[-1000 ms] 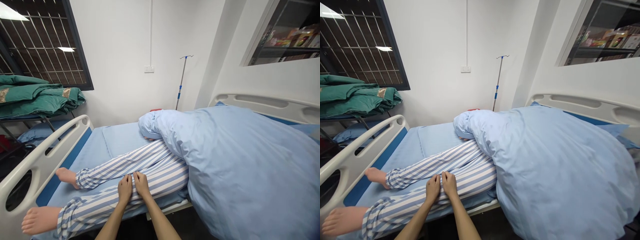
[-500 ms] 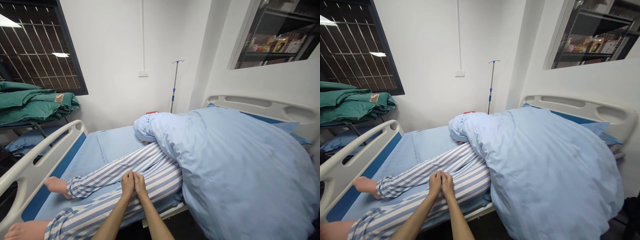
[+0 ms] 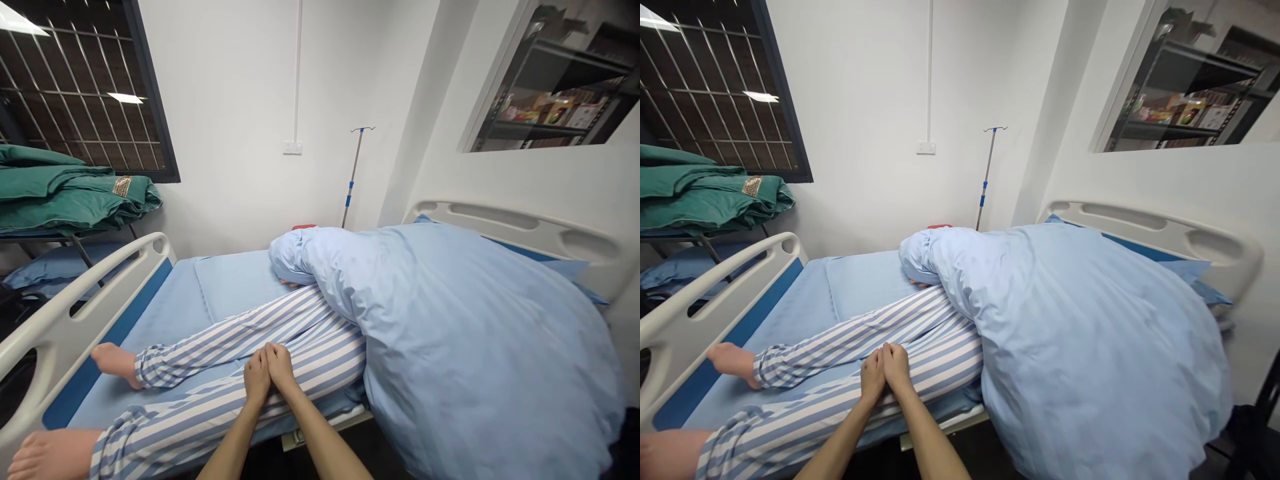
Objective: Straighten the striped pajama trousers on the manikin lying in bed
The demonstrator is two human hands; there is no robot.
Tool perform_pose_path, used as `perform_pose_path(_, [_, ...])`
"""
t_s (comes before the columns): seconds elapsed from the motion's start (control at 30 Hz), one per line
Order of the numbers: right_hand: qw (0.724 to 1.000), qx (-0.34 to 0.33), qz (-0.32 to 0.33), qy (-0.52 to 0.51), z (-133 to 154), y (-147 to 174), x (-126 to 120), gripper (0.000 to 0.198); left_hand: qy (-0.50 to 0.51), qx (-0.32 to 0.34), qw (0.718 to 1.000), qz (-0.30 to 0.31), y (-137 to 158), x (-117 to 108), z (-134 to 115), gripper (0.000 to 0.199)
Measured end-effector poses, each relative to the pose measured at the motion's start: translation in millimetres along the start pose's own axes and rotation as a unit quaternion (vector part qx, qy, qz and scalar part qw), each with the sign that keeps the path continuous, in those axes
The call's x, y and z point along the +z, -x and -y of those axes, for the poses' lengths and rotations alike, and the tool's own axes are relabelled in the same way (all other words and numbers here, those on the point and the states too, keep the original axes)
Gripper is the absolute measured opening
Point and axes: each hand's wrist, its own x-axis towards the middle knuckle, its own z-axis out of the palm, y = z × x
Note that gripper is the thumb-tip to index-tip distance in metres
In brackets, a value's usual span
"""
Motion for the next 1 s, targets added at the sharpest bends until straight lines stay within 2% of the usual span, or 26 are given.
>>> perform_pose_path(0.17, [0.992, -0.082, 0.019, 0.090, 24, -6, -18, 0.042, 0.015, 0.006, 0.999, 0.032, 3, -1, 0, 0.031])
perform_pose_path(0.27, [0.990, -0.099, 0.027, 0.095, 18, -4, -25, 0.043, -0.003, 0.017, 0.999, 0.034, 2, 1, 1, 0.030])
perform_pose_path(0.47, [0.995, -0.075, 0.003, 0.070, -14, 1, -29, 0.041, -0.055, 0.070, 0.996, 0.024, 3, 8, 0, 0.032])
perform_pose_path(0.67, [0.998, -0.062, -0.009, -0.004, -17, -5, -31, 0.042, -0.056, 0.023, 0.998, 0.010, 5, 11, -6, 0.033])
perform_pose_path(0.87, [0.995, -0.018, -0.007, -0.094, -17, -11, -35, 0.040, 0.053, 0.030, 0.998, -0.020, -8, 4, -40, 0.033])
perform_pose_path(1.0, [0.984, 0.036, -0.018, -0.172, -18, -17, -40, 0.039, 0.154, 0.008, 0.988, -0.029, -8, 13, -59, 0.039])
